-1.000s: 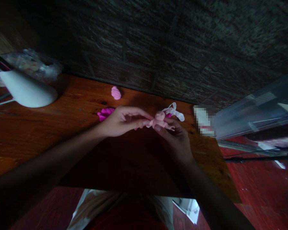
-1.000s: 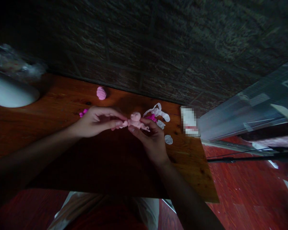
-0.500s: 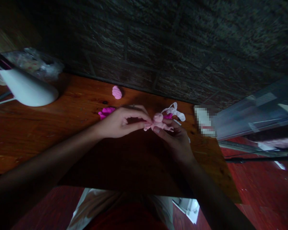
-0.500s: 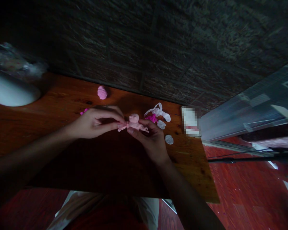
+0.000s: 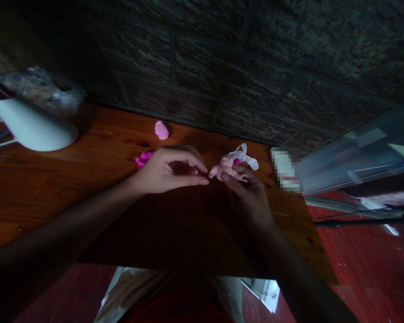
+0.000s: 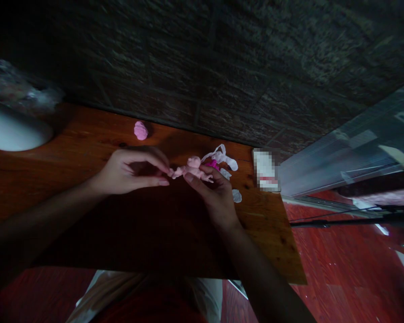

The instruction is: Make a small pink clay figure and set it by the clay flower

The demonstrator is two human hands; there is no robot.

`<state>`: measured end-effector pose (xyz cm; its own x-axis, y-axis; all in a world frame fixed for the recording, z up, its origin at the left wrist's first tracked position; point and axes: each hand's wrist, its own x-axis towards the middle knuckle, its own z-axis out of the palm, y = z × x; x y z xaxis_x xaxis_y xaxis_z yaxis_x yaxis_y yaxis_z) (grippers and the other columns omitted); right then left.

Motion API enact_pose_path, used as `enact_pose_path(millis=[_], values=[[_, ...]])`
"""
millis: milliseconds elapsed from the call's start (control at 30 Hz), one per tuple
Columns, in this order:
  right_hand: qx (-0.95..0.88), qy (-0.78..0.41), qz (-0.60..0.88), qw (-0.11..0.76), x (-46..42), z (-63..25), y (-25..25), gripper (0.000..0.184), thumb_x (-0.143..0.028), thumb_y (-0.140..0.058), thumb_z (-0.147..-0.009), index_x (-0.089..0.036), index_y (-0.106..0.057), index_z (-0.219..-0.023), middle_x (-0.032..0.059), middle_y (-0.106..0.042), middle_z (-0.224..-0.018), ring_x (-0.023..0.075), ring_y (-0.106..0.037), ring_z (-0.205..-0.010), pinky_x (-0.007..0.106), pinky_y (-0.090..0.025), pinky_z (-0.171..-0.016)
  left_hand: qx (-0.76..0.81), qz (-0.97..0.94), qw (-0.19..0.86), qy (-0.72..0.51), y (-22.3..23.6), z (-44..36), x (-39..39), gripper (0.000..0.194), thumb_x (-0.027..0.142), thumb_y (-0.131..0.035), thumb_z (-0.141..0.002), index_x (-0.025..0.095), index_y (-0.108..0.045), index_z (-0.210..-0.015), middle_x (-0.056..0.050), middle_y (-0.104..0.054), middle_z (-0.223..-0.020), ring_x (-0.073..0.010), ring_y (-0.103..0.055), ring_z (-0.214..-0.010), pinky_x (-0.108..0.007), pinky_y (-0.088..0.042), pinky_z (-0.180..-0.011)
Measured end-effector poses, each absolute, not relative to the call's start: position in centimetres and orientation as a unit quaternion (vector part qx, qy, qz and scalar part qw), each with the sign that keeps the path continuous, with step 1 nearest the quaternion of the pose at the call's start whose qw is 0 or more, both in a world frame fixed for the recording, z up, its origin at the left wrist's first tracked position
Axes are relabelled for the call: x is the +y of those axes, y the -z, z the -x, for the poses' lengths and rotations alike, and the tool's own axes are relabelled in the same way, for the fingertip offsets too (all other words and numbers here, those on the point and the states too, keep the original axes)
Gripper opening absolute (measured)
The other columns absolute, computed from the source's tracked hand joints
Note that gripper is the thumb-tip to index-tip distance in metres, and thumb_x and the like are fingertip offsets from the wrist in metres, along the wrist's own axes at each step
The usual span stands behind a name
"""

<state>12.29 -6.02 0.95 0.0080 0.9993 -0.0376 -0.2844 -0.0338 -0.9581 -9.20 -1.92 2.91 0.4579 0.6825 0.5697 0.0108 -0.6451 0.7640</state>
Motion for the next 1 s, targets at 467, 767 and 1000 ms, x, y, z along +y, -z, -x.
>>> enact_pose_path(millis=[467, 767, 1000], values=[[-0.432, -0.537, 0.440, 0.576, -6.1, -12.1, -1.0, 0.028, -0.032, -0.095, -0.065, -0.032, -0.080, -0.089, -0.0047, -0.083, -0.100, 0.0189, -0.076, -0.095, 0.039, -0.060, -0.095, 0.283, -0.745, 0.317, -0.515, -1.6, 7.4, -3.0, 0.004, 0.012, -0.074, -0.083, 0.014, -0.076, -0.085, -0.005, -0.080, -0.081, -0.0124, -0.073, -0.071, -0.020, -0.059, -0.066], [-0.432, -0.563, 0.429, 0.559, -6.1, -12.2, -0.9, 0.027, -0.030, -0.094, -0.067, -0.034, -0.080, -0.090, -0.0056, -0.083, -0.100, 0.0185, -0.076, -0.096, 0.040, -0.058, -0.100, 0.260, -0.707, 0.460, -0.470, -2.8, 8.4, -2.2, 0.017, 0.028, -0.075, -0.091, 0.015, -0.074, -0.103, -0.005, -0.079, -0.085, -0.0108, -0.070, -0.065, -0.019, -0.056, -0.058], [-0.446, -0.580, 0.435, 0.525, -6.2, -12.2, -1.0, 0.028, -0.032, -0.095, -0.067, -0.032, -0.080, -0.091, -0.0045, -0.083, -0.100, 0.0194, -0.076, -0.096, 0.041, -0.057, -0.101, 0.281, -0.677, 0.601, -0.319, -3.3, 9.1, -1.8, 0.029, 0.044, -0.071, -0.093, 0.016, -0.076, -0.094, 0.000, -0.069, -0.057, -0.0105, -0.063, -0.047, -0.019, -0.049, -0.045]])
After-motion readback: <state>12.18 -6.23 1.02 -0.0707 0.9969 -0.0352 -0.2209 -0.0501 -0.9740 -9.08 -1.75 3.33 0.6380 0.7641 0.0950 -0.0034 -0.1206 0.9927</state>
